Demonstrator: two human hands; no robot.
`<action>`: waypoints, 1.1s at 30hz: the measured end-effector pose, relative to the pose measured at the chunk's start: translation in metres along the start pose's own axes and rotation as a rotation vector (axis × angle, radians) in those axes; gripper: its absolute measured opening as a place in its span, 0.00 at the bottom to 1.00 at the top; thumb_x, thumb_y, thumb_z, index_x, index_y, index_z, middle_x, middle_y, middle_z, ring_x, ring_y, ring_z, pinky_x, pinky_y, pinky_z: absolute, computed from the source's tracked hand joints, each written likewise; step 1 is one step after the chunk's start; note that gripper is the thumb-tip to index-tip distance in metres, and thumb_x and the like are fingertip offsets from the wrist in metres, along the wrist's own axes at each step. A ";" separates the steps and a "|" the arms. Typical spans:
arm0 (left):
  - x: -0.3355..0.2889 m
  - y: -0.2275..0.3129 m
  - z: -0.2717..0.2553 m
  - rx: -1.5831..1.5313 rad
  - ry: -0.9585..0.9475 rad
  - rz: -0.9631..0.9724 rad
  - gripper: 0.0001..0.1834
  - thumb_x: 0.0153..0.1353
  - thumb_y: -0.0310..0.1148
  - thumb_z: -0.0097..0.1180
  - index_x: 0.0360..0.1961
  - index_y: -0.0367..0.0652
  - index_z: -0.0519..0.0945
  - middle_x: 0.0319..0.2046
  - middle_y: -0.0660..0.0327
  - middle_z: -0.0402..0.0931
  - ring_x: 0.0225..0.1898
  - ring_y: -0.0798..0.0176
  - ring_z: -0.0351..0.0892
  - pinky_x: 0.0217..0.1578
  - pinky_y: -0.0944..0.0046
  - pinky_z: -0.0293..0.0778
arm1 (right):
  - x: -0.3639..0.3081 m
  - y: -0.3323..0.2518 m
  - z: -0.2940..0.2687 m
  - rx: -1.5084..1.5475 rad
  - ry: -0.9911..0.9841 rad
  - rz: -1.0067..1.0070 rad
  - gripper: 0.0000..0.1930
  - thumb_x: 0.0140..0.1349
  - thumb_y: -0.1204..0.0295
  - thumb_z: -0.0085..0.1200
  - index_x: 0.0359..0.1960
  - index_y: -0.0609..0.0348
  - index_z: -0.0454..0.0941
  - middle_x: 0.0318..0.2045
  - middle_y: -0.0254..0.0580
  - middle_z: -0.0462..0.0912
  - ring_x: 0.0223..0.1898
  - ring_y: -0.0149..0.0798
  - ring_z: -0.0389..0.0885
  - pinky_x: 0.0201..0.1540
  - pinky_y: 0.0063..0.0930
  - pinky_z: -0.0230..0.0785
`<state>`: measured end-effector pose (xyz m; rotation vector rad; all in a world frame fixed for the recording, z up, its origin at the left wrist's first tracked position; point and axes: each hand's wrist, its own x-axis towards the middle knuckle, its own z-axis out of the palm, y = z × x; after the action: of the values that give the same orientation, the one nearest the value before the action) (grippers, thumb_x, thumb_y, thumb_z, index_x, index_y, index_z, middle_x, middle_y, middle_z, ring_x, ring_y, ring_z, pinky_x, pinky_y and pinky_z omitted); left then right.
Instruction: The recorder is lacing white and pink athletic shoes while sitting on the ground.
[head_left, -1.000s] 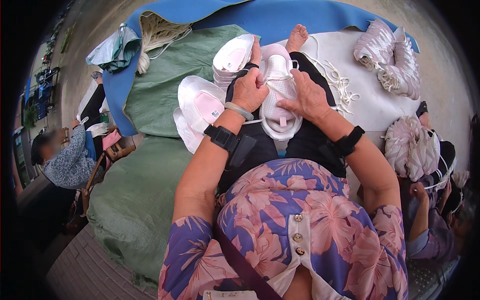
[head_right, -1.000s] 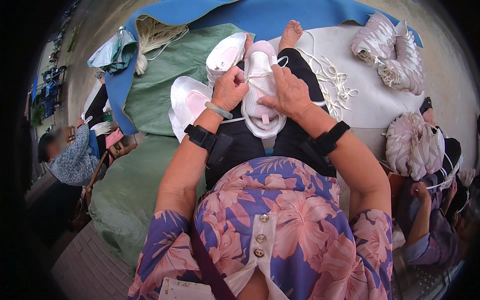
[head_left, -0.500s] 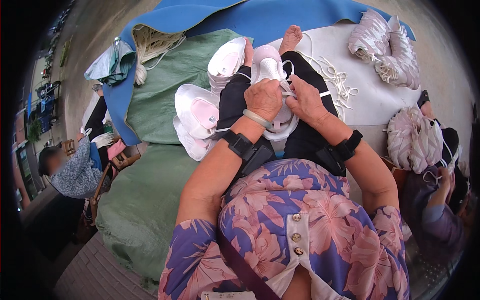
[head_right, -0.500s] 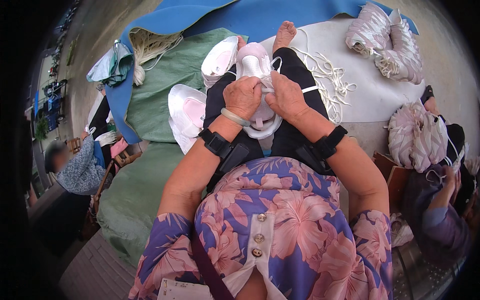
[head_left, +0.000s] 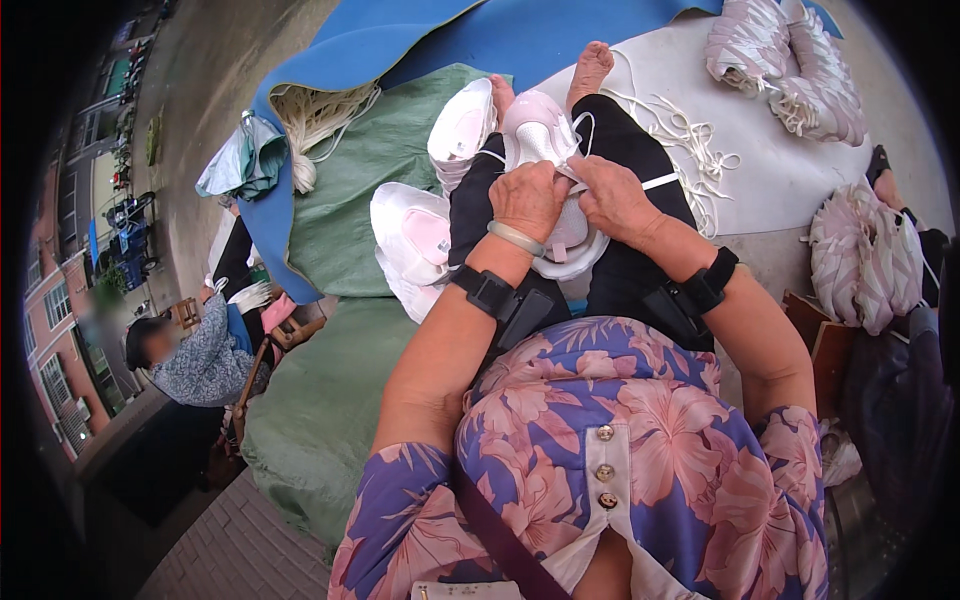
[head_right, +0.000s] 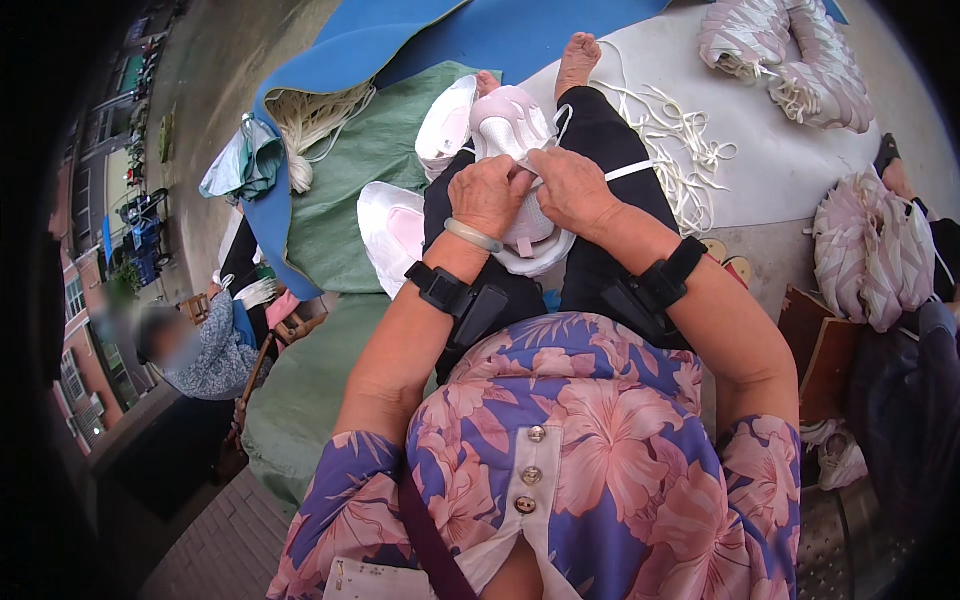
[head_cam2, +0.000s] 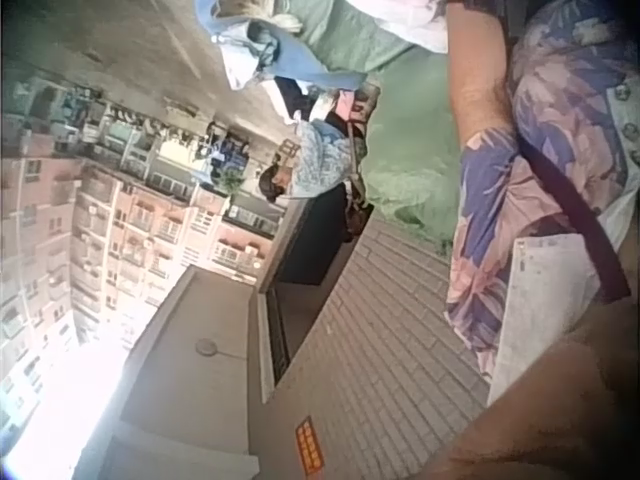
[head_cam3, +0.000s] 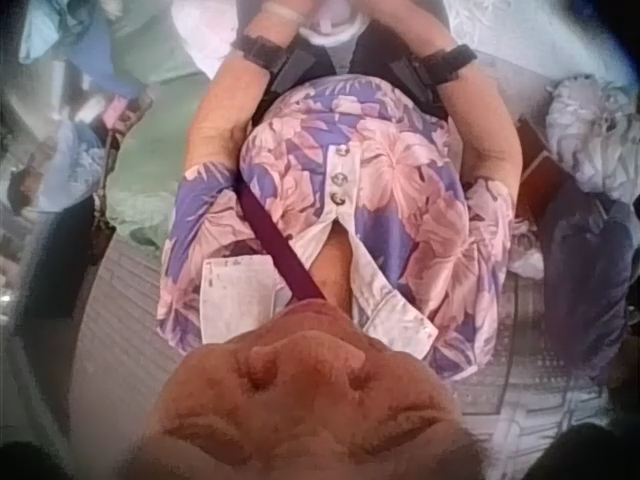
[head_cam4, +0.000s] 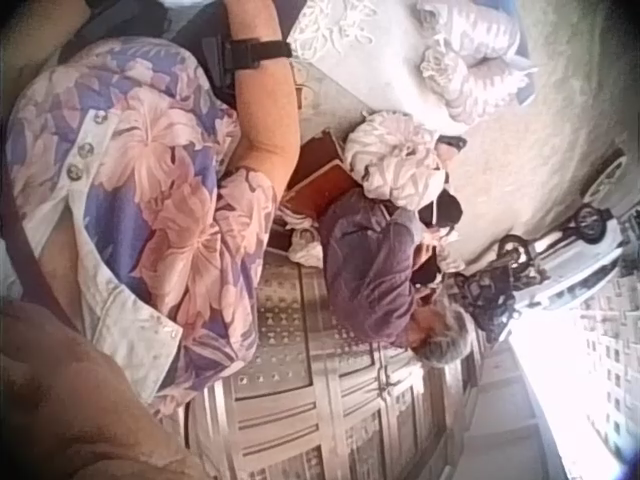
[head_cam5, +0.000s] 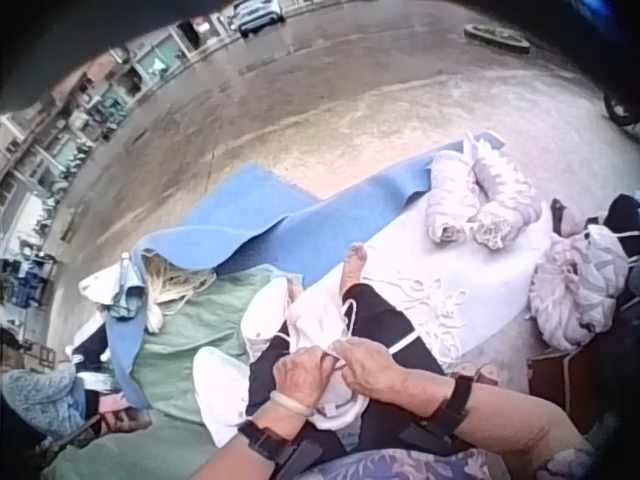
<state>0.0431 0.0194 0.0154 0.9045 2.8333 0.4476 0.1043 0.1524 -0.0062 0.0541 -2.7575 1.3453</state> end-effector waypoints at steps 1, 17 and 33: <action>0.001 0.000 0.000 0.011 -0.006 0.004 0.11 0.46 0.40 0.57 0.21 0.43 0.77 0.21 0.54 0.75 0.24 0.50 0.76 0.25 0.56 0.71 | 0.002 0.001 -0.002 0.005 0.000 0.002 0.13 0.42 0.77 0.46 0.33 0.63 0.69 0.29 0.54 0.73 0.36 0.55 0.73 0.40 0.43 0.65; -0.012 -0.008 -0.011 0.185 0.013 0.340 0.06 0.47 0.28 0.47 0.17 0.42 0.74 0.21 0.57 0.70 0.23 0.55 0.76 0.22 0.58 0.71 | 0.001 0.007 -0.009 0.125 -0.153 0.246 0.29 0.44 0.74 0.48 0.54 0.60 0.60 0.39 0.53 0.73 0.42 0.49 0.72 0.46 0.35 0.65; -0.177 -0.227 -0.096 0.184 -0.018 -0.485 0.14 0.49 0.40 0.55 0.23 0.39 0.73 0.22 0.50 0.71 0.26 0.45 0.71 0.27 0.52 0.66 | 0.011 0.025 0.003 0.417 0.112 0.592 0.38 0.44 0.58 0.58 0.53 0.70 0.60 0.30 0.49 0.79 0.35 0.41 0.78 0.42 0.27 0.68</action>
<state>0.0425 -0.2827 0.0408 0.2156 2.9687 0.1168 0.0913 0.1655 -0.0273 -0.8416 -2.4364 1.9561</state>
